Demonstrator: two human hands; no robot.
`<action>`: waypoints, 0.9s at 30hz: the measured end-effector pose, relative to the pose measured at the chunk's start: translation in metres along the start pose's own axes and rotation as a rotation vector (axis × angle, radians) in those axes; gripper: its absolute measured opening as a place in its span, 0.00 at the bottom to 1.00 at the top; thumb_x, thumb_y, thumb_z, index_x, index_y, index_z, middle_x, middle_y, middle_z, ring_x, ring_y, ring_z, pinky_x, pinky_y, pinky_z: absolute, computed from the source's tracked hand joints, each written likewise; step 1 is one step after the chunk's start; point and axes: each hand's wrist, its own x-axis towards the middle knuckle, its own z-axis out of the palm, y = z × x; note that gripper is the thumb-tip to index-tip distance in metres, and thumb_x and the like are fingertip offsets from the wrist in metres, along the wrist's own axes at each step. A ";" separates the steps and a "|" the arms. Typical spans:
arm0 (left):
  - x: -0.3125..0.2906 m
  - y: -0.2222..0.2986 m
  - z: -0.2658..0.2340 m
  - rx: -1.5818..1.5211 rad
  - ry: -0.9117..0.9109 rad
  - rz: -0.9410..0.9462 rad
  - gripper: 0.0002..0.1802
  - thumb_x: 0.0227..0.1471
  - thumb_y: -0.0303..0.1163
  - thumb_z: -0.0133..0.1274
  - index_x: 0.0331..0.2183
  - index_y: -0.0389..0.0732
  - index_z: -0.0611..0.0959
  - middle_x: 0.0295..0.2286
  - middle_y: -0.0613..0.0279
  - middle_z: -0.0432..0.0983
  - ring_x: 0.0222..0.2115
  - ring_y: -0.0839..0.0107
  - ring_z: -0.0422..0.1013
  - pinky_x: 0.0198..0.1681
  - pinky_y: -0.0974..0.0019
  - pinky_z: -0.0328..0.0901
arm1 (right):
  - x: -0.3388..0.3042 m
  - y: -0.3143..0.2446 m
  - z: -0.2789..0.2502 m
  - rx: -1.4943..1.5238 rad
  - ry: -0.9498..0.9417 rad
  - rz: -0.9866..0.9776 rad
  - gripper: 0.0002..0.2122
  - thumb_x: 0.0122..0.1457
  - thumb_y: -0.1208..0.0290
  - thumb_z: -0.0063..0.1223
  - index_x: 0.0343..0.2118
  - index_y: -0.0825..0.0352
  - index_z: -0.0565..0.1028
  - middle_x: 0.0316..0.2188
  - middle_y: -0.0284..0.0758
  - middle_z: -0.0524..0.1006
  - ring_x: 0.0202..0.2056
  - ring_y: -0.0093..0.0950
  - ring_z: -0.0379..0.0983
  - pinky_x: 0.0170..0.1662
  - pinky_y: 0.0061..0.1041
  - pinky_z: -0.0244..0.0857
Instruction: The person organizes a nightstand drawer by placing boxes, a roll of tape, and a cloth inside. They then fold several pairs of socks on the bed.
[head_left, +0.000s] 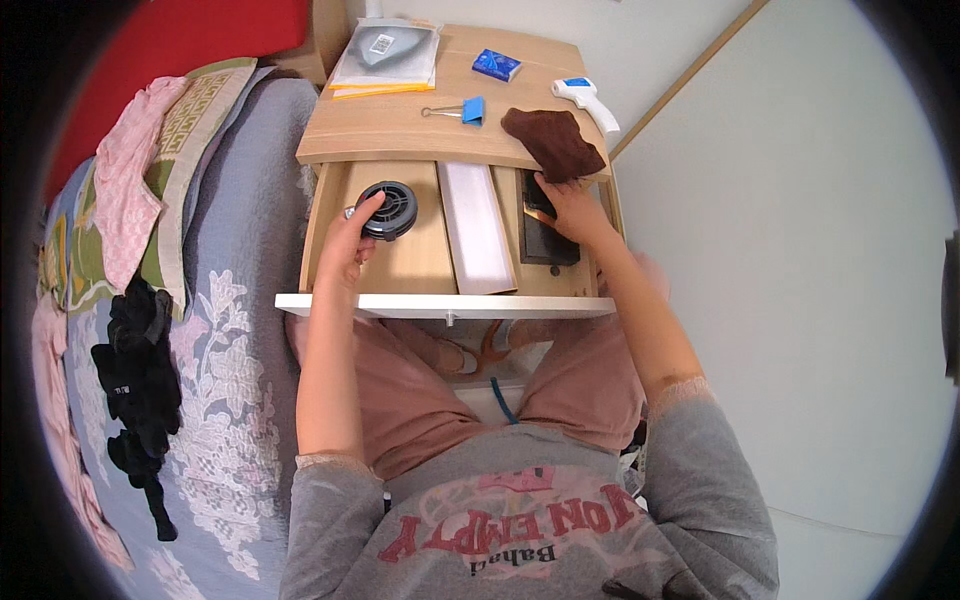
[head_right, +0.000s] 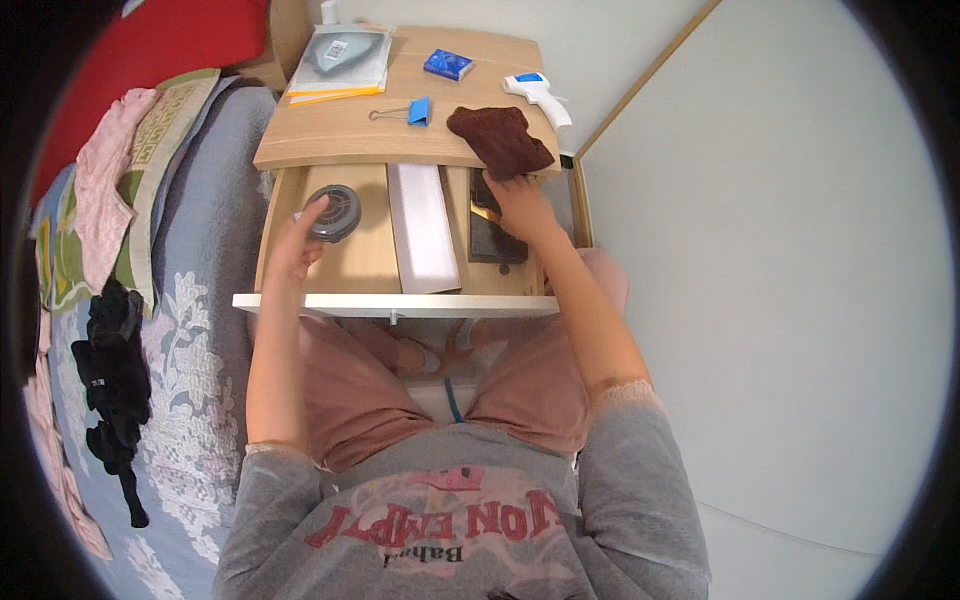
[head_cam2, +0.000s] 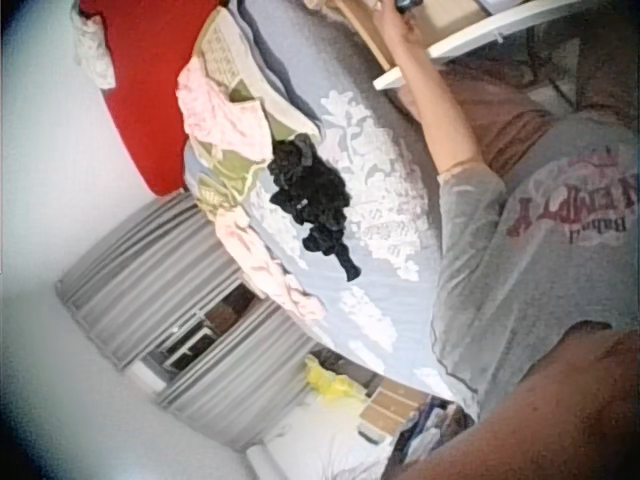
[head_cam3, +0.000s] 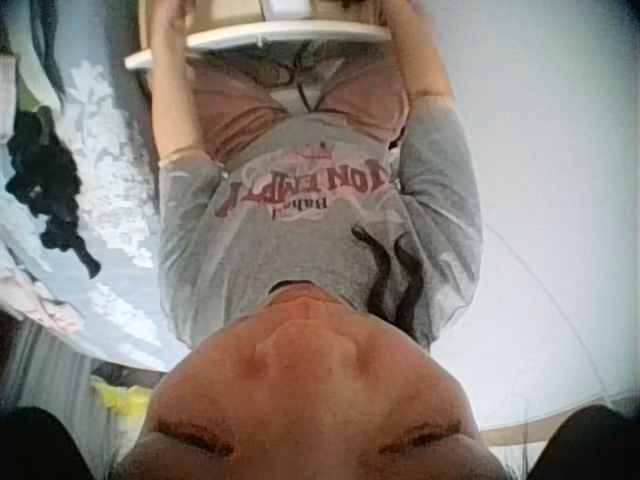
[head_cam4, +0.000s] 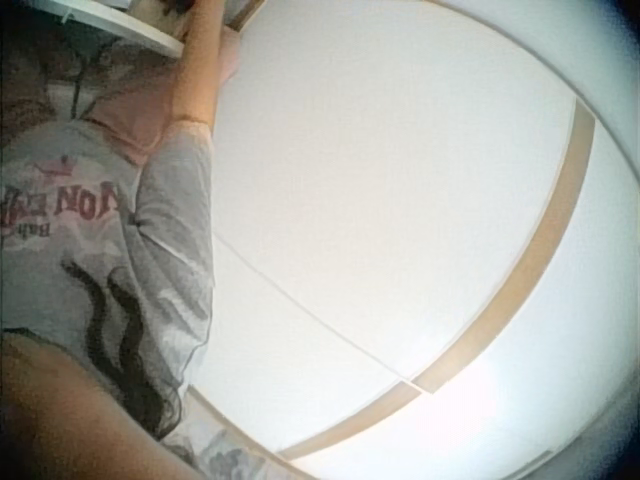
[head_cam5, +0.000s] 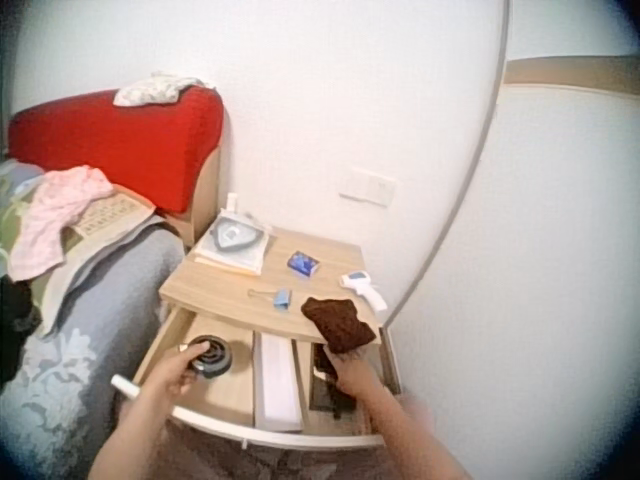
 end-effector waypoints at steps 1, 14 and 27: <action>0.000 0.001 -0.001 0.011 -0.006 -0.005 0.18 0.42 0.48 0.63 0.23 0.48 0.73 0.13 0.77 0.61 0.09 0.86 0.49 0.11 0.77 0.40 | 0.004 -0.001 -0.008 0.006 -0.031 0.001 0.29 0.54 0.65 0.51 0.59 0.64 0.57 0.53 0.44 0.66 0.54 0.45 0.60 0.56 0.37 0.57; 0.014 -0.006 -0.010 -0.004 -0.038 -0.020 0.18 0.42 0.46 0.63 0.22 0.48 0.72 0.12 0.77 0.60 0.08 0.86 0.47 0.11 0.76 0.38 | 0.002 -0.021 -0.020 -0.021 0.033 0.038 0.23 0.52 0.66 0.52 0.52 0.65 0.66 0.47 0.43 0.72 0.51 0.43 0.64 0.54 0.36 0.60; 0.000 -0.001 -0.003 0.077 -0.079 -0.074 0.17 0.44 0.45 0.62 0.23 0.48 0.72 0.13 0.78 0.62 0.08 0.87 0.48 0.11 0.78 0.40 | -0.040 -0.072 -0.015 0.591 0.046 -0.545 0.07 0.45 0.75 0.54 0.29 0.67 0.79 0.35 0.34 0.79 0.47 0.33 0.70 0.59 0.37 0.55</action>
